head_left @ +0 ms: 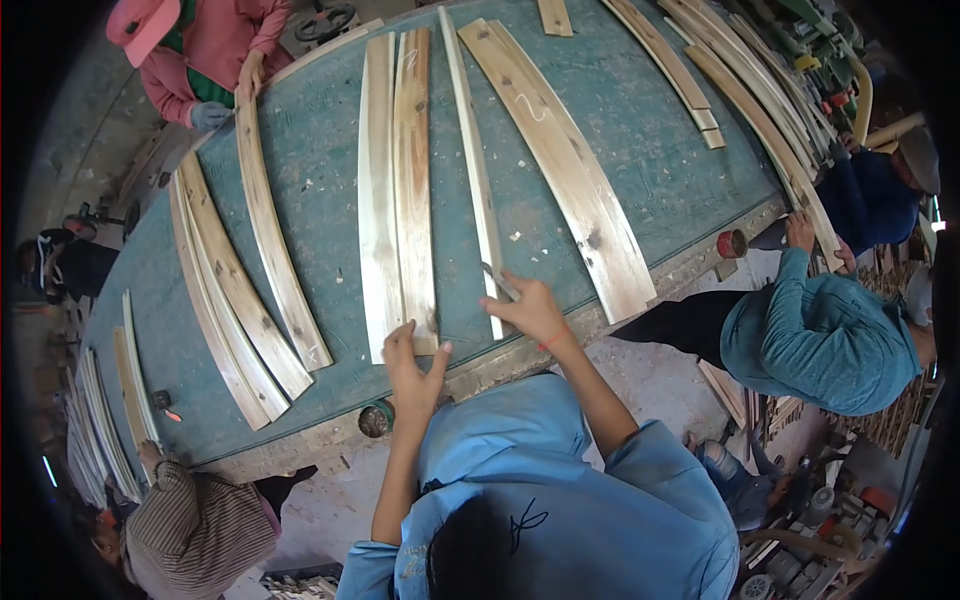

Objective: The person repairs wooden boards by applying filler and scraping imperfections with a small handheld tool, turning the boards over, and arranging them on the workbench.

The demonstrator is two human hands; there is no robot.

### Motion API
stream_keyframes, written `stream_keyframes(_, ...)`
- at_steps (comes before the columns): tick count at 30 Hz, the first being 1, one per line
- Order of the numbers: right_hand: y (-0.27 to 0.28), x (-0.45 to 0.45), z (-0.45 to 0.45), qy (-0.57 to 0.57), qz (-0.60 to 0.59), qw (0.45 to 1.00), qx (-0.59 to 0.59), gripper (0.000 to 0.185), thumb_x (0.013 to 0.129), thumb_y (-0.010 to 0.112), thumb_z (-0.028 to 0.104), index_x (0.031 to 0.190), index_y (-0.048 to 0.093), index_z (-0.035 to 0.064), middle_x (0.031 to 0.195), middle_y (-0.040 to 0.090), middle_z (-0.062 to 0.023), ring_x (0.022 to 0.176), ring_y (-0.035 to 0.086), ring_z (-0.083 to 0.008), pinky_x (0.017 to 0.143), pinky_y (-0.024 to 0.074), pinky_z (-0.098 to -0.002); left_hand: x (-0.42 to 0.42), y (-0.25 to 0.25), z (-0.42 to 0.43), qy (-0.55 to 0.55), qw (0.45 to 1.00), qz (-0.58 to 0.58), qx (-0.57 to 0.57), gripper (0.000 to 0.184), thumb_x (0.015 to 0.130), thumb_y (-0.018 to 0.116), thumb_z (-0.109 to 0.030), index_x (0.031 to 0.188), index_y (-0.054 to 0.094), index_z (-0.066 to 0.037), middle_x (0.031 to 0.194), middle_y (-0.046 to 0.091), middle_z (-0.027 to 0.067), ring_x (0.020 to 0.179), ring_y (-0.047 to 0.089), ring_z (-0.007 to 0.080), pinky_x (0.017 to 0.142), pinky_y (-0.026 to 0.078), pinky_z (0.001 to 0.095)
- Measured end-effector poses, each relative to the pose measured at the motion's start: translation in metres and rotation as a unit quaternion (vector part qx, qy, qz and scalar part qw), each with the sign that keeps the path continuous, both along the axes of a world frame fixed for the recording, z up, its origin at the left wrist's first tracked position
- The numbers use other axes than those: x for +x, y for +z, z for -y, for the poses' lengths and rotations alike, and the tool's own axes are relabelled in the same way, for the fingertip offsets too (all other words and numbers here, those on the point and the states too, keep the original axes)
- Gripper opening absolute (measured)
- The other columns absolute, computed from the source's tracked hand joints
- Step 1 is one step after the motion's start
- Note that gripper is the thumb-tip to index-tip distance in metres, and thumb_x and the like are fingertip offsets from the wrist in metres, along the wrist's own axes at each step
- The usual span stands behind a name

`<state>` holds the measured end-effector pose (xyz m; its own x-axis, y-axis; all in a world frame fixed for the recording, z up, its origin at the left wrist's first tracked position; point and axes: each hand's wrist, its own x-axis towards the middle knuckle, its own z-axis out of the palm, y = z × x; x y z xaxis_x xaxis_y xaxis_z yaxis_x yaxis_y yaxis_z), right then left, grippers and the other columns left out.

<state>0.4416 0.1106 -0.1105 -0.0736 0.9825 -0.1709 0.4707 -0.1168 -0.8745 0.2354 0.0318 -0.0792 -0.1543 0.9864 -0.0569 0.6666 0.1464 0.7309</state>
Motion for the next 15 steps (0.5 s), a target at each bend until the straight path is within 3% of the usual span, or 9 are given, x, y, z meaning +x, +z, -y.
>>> stream_keyframes(1, 0.005, -0.003, 0.007, 0.021, -0.118, 0.993, -0.019, 0.052, 0.077, 0.074, 0.035, 0.098, 0.063, -0.0112, 0.058, 0.058, -0.0107, 0.057, 0.061, -0.0183, 0.052, 0.0493, -0.0337, 0.002, -0.003, 0.002, 0.012, 0.990, 0.131, -0.041, 0.057, 0.085, 0.065, -0.030, 0.124, 0.048, 0.008, 0.118, 0.049, 0.0238, 0.110, 0.050, 0.0323, 0.091, 0.043, 0.0433)
stream_keyframes(2, 0.007, -0.004, 0.015, 0.023, -0.119, 0.992, -0.022, 0.052, 0.077, 0.074, 0.035, 0.098, 0.063, -0.0112, 0.058, 0.058, -0.0107, 0.057, 0.061, -0.0183, 0.052, 0.0493, -0.0337, 0.003, -0.006, 0.002, 0.014, 0.990, 0.130, -0.044, 0.057, 0.085, 0.065, -0.030, 0.124, 0.048, 0.008, 0.118, 0.049, 0.0238, 0.110, 0.050, 0.0323, 0.091, 0.043, 0.0433)
stream_keyframes(3, 0.008, -0.005, 0.023, 0.000, -0.254, 0.954, -0.159, 0.044, 0.080, 0.071, 0.030, 0.098, 0.064, -0.0088, 0.054, 0.052, -0.0042, 0.050, 0.052, -0.0127, 0.047, 0.0444, -0.0296, 0.004, -0.008, 0.002, 0.040, 0.939, 0.317, -0.128, 0.056, 0.089, 0.062, -0.031, 0.126, 0.046, 0.007, 0.118, 0.052, 0.0201, 0.109, 0.053, 0.0295, 0.088, 0.047, 0.0416)
stream_keyframes(4, 0.010, -0.007, 0.029, -0.024, -0.379, 0.878, -0.291, 0.035, 0.084, 0.069, 0.025, 0.099, 0.064, -0.0065, 0.051, 0.046, 0.0023, 0.043, 0.043, -0.0070, 0.042, 0.0395, -0.0255, 0.005, -0.009, 0.002, 0.066, 0.845, 0.489, -0.206, 0.055, 0.092, 0.058, -0.033, 0.129, 0.045, 0.007, 0.118, 0.055, 0.0165, 0.108, 0.056, 0.0266, 0.086, 0.051, 0.0400)
stream_keyframes(5, 0.021, -0.013, 0.033, -0.034, -0.434, 0.852, -0.292, 0.026, 0.087, 0.066, 0.021, 0.098, 0.065, -0.0032, 0.049, 0.039, 0.0082, 0.040, 0.030, -0.0017, 0.040, 0.0292, -0.0202, 0.008, -0.007, 0.001, 0.050, 0.778, 0.584, -0.228, 0.053, 0.095, 0.053, -0.033, 0.127, 0.044, 0.008, 0.116, 0.057, 0.0187, 0.107, 0.059, 0.0301, 0.086, 0.053, 0.0430)
stream_keyframes(6, 0.019, -0.014, 0.038, -0.032, -0.434, 0.850, -0.296, 0.026, 0.087, 0.066, 0.021, 0.098, 0.065, -0.0032, 0.049, 0.039, 0.0082, 0.040, 0.030, -0.0017, 0.040, 0.0292, -0.0202, 0.010, -0.003, 0.001, 0.055, 0.777, 0.584, -0.228, 0.053, 0.095, 0.053, -0.033, 0.127, 0.044, 0.008, 0.116, 0.057, 0.0187, 0.107, 0.059, 0.0301, 0.086, 0.053, 0.0430)
stream_keyframes(8, 0.015, -0.015, 0.044, -0.047, -0.448, 0.839, -0.304, 0.026, 0.086, 0.067, 0.019, 0.099, 0.065, -0.0038, 0.050, 0.038, 0.0087, 0.040, 0.029, -0.0024, 0.039, 0.0291, -0.0209, 0.013, 0.005, -0.003, 0.059, 0.719, 0.622, -0.305, 0.049, 0.095, 0.051, -0.029, 0.125, 0.044, 0.010, 0.116, 0.056, 0.0224, 0.103, 0.061, 0.0314, 0.084, 0.056, 0.0442)
stream_keyframes(13, 0.017, 0.003, 0.043, -0.007, -0.435, 0.836, -0.334, 0.026, 0.087, 0.066, 0.016, 0.104, 0.063, -0.0040, 0.050, 0.037, 0.0086, 0.040, 0.029, -0.0022, 0.039, 0.0277, -0.0206, 0.011, -0.003, 0.007, 0.036, 0.696, 0.641, -0.323, 0.044, 0.096, 0.050, -0.024, 0.125, 0.044, 0.009, 0.117, 0.057, 0.0211, 0.103, 0.062, 0.0295, 0.084, 0.057, 0.0407)
stream_keyframes(15, 0.023, 0.006, 0.042, -0.002, -0.456, 0.810, -0.368, 0.019, 0.088, 0.063, 0.013, 0.099, 0.063, -0.0017, 0.051, 0.037, 0.0086, 0.040, 0.028, -0.0016, 0.039, 0.0259, -0.0199, 0.013, -0.002, 0.010, 0.014, 0.702, 0.635, -0.323, 0.057, 0.094, 0.051, -0.034, 0.130, 0.039, 0.009, 0.120, 0.054, 0.0241, 0.106, 0.060, 0.0341, 0.085, 0.055, 0.0462)
